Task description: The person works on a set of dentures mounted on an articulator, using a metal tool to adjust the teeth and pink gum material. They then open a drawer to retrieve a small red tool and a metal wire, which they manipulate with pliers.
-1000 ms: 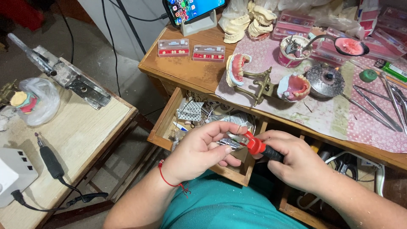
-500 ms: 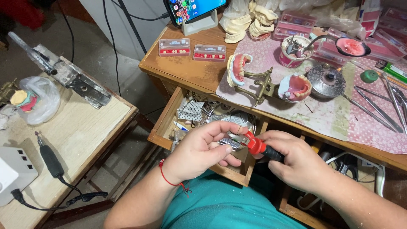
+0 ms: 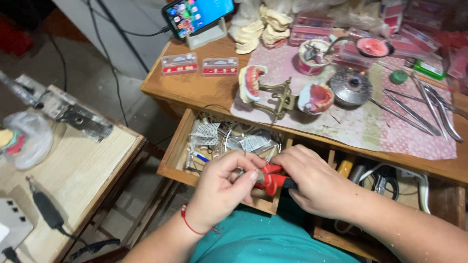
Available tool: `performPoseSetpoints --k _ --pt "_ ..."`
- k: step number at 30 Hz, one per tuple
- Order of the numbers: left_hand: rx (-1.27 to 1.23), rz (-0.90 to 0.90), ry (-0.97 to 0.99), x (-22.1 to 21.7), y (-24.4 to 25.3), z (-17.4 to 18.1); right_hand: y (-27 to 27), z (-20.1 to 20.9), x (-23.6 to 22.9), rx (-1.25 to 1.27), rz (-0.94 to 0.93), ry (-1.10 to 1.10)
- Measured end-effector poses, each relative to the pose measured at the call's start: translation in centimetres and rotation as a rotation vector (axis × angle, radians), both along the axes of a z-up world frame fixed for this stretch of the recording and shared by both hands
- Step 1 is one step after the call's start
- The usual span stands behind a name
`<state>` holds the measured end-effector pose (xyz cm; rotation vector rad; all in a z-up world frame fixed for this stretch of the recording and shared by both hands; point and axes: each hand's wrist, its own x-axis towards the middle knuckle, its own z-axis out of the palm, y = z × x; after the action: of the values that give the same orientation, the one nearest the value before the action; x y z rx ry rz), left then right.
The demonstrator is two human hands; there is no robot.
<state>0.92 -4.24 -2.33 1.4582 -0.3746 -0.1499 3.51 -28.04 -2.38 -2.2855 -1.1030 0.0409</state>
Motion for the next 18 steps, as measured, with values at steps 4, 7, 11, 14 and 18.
performPoseSetpoints --k 4,7,11,14,18 --pt "0.219 0.127 -0.297 -0.2 -1.1 -0.5 -0.5 -1.9 -0.1 -0.074 -0.085 -0.036" --pt "0.150 0.160 -0.252 -0.6 -1.5 -1.2 -0.5 -3.6 -0.1 -0.102 -0.135 -0.139" --pt "0.121 0.191 -0.244 -1.3 -1.5 -1.7 -0.5 -3.5 0.1 -0.108 -0.121 -0.143" --pt "0.168 0.235 -0.338 -1.9 -0.2 -1.6 -0.9 -2.2 0.7 -0.141 -0.062 -0.170" --pt "0.585 0.050 -0.642 -2.4 3.3 1.5 -3.2 1.9 0.7 -0.315 -0.064 -0.100"
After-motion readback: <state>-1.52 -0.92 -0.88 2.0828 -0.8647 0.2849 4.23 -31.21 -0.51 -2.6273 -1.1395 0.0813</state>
